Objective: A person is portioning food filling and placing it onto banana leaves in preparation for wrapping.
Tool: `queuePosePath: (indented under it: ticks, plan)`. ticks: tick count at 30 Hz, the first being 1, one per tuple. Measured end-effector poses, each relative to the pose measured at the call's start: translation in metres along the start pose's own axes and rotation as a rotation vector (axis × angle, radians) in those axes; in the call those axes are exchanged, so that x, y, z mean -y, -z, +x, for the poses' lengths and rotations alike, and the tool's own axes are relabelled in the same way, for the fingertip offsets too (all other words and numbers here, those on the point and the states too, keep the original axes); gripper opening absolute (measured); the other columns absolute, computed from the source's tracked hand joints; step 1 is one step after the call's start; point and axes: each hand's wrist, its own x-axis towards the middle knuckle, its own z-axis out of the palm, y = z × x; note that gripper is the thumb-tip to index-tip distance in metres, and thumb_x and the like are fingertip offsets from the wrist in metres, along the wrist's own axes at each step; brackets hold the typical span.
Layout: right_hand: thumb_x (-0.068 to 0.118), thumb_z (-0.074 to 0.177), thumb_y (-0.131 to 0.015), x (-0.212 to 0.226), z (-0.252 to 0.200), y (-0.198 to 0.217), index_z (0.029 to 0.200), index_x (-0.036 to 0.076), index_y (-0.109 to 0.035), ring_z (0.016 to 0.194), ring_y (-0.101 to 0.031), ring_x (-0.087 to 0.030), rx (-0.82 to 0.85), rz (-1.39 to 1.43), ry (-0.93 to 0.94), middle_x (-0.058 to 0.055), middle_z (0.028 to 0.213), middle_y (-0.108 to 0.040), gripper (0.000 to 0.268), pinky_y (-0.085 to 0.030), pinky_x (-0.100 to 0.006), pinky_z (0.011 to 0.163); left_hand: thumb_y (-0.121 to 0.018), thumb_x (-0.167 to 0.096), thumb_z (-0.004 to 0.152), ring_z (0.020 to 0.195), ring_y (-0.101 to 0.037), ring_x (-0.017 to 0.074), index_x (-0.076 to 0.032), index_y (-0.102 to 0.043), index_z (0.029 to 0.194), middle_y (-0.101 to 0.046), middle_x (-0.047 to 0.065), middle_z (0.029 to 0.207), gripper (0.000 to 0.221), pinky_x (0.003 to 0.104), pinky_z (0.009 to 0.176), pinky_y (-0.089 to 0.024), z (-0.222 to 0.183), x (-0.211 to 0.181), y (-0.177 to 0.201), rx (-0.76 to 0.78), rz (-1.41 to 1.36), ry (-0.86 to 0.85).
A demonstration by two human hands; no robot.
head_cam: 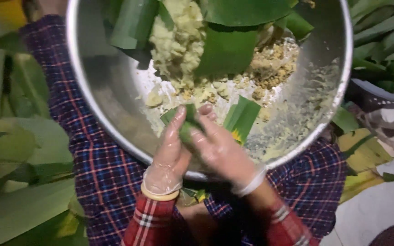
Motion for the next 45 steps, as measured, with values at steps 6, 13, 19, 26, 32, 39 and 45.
queuePosePath:
  ticks: [6,13,19,26,32,39,45]
  plan:
    - [0.033,0.106,-0.039,-0.008,0.004,-0.024,0.131,0.005,-0.053,0.096,-0.067,-0.051,-0.161,-0.328,0.010,-0.029,0.099,-0.068,0.041,-0.052,-0.059,0.082,-0.049,-0.053,0.100,0.103,-0.070,0.0220,-0.009,-0.073,0.094,-0.077,0.012,0.107,0.050,0.037,0.099,-0.053,-0.012,-0.010,-0.002,-0.301,0.126,-0.012]
    - [0.025,0.099,-0.050,0.022,-0.002,-0.002,0.125,0.002,-0.056,0.094,-0.068,-0.042,-0.129,-0.144,-0.012,-0.025,0.108,-0.069,0.035,-0.059,-0.048,0.082,-0.054,-0.039,0.102,0.111,-0.066,0.0312,-0.016,-0.067,0.081,-0.072,0.017,0.117,0.034,0.053,0.104,-0.052,-0.008,-0.010,-0.015,-0.042,-0.070,0.005]
    - [0.032,0.108,-0.033,-0.007,0.009,-0.020,0.102,0.003,-0.057,0.054,-0.058,-0.018,-0.188,-0.324,0.096,-0.007,0.075,-0.063,0.038,-0.053,-0.028,0.048,-0.040,-0.035,0.109,0.094,-0.069,0.0243,-0.012,-0.049,0.077,-0.071,0.013,0.096,0.041,0.044,0.094,-0.057,-0.010,-0.017,-0.030,-0.368,0.111,0.006]
    - [0.038,0.103,-0.056,-0.025,-0.015,0.197,0.116,0.013,-0.064,0.061,-0.054,-0.011,-0.743,0.149,-0.544,0.000,0.078,-0.061,0.030,-0.042,-0.023,0.050,-0.043,-0.037,0.092,0.139,-0.046,0.0403,-0.015,-0.042,0.120,-0.048,0.016,0.138,0.035,0.060,0.113,-0.038,-0.002,-0.059,-0.056,-0.526,-0.162,0.040]
    - [0.011,0.100,-0.042,0.007,-0.026,0.250,0.156,-0.001,-0.027,0.125,-0.048,-0.045,-0.538,-0.459,-0.343,-0.031,0.157,-0.034,0.059,-0.050,-0.047,0.072,-0.053,-0.025,0.091,0.125,-0.060,0.0321,-0.015,-0.057,0.106,-0.060,0.010,0.126,0.018,0.055,0.113,-0.048,0.008,-0.085,-0.045,-0.608,-0.007,-0.182]
    - [0.010,0.088,-0.055,-0.033,0.106,0.065,0.128,0.005,-0.066,0.092,-0.072,-0.024,-0.050,-0.559,0.326,-0.014,0.121,-0.073,0.041,-0.059,-0.030,0.076,-0.050,-0.013,0.096,0.119,-0.062,0.0337,-0.009,-0.059,0.111,-0.062,0.012,0.120,0.018,0.053,0.106,-0.051,0.005,-0.070,-0.013,-0.517,0.018,-0.283]
    - [0.017,0.093,-0.058,-0.062,0.171,-0.029,0.105,0.003,-0.065,0.069,-0.069,-0.034,-0.037,-1.013,0.009,-0.016,0.081,-0.071,0.020,-0.059,-0.044,0.059,-0.048,-0.015,0.097,0.115,-0.058,0.0302,-0.010,-0.058,0.116,-0.061,0.012,0.119,0.022,0.050,0.102,-0.046,0.003,-0.067,-0.009,-0.368,0.036,-0.359]
